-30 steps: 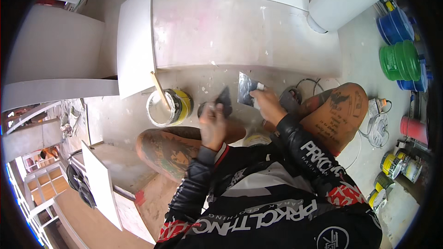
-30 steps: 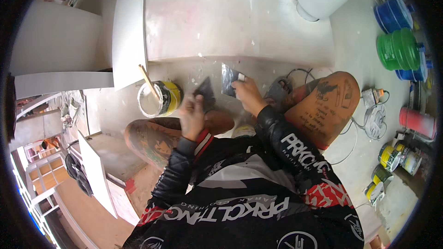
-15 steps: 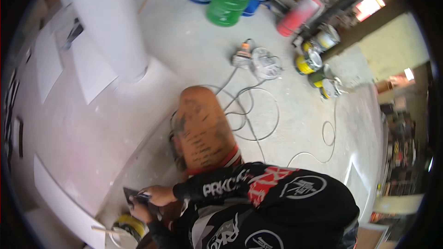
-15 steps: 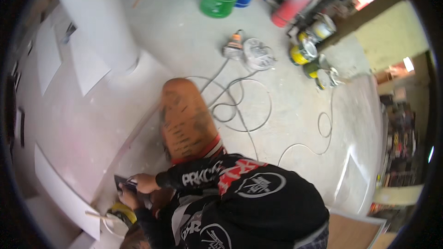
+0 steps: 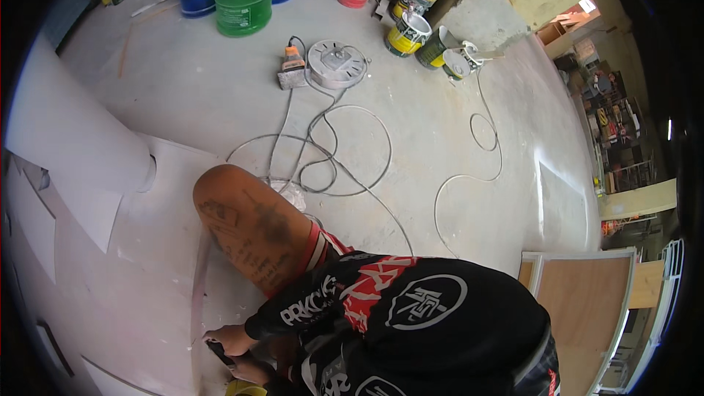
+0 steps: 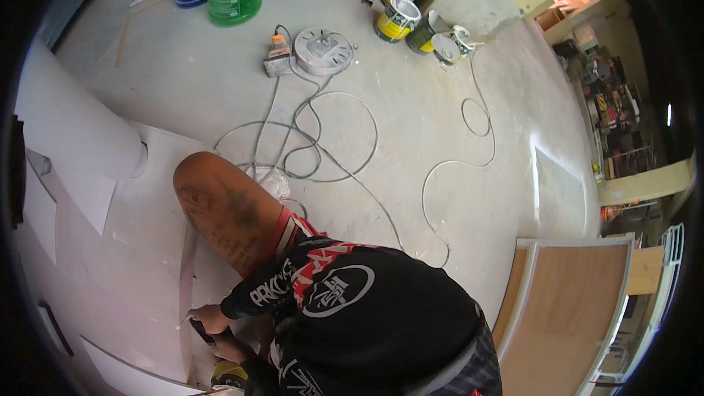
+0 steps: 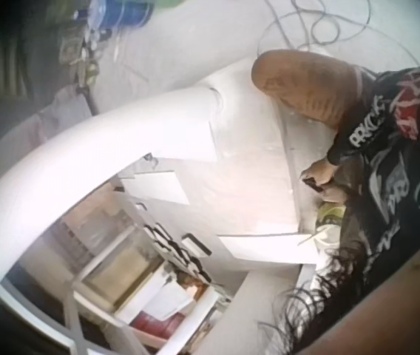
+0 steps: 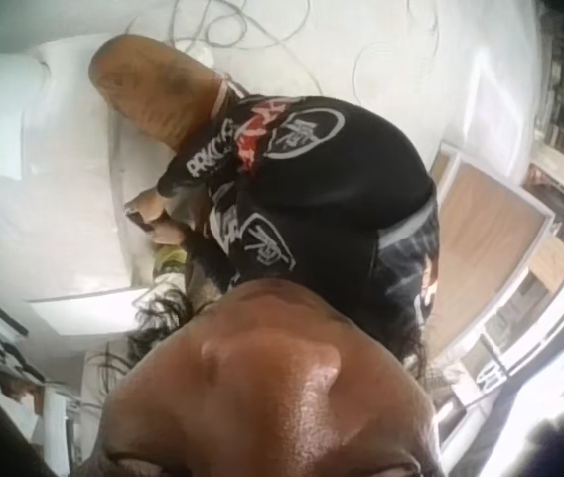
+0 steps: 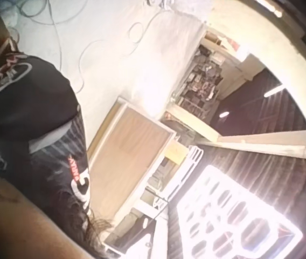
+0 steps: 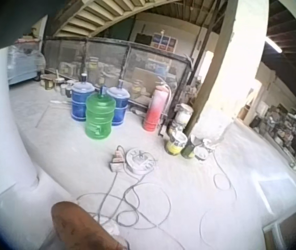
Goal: The recorder uses a putty knife and scraper to apply white filler/putty to several rectangular white furniture panels.
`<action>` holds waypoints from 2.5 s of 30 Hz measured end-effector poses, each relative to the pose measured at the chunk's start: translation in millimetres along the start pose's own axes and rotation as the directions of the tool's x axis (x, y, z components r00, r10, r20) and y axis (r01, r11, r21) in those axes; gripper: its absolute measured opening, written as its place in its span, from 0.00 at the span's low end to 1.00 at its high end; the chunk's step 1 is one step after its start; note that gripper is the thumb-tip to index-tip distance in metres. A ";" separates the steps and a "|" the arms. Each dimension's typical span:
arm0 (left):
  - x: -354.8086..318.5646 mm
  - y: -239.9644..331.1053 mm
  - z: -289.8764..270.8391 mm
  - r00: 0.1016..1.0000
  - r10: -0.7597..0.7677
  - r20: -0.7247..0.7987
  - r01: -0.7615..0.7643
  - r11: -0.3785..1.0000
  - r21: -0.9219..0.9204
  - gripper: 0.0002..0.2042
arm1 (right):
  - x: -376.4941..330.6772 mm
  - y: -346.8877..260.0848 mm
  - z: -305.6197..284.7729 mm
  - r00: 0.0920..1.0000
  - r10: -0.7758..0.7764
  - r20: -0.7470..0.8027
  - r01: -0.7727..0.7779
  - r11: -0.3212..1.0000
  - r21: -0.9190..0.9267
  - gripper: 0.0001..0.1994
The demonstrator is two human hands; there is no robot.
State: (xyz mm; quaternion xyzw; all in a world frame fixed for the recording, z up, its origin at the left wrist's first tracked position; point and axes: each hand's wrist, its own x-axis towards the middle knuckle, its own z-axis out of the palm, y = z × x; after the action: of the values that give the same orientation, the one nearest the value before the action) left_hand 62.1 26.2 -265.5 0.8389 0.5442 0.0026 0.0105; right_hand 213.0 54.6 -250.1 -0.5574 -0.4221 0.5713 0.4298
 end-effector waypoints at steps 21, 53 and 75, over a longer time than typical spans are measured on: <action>3.7 84.8 -83.6 0.972 -0.156 -0.178 -0.034 0.653 -0.756 0.28 | -34.0 84.9 -25.0 0.876 -0.408 0.259 0.266 0.854 0.446 0.18; -31.3 -26.8 -101.7 0.686 -0.294 0.665 -0.070 -0.937 -0.342 0.17 | -14.2 -46.0 -28.9 0.987 0.016 0.157 0.003 0.993 -0.120 0.13; -21.0 16.9 -115.5 0.957 -0.089 0.277 -0.173 -0.940 0.295 0.10 | -23.0 -42.8 -8.8 0.876 -0.470 0.110 0.460 0.744 -0.484 0.28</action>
State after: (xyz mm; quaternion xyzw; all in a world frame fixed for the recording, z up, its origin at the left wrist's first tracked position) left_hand 67.1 1.8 -149.5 0.2157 -0.0207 -0.5858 -0.7809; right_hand 222.8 44.2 -202.8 -0.5312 -0.6754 0.3126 0.4048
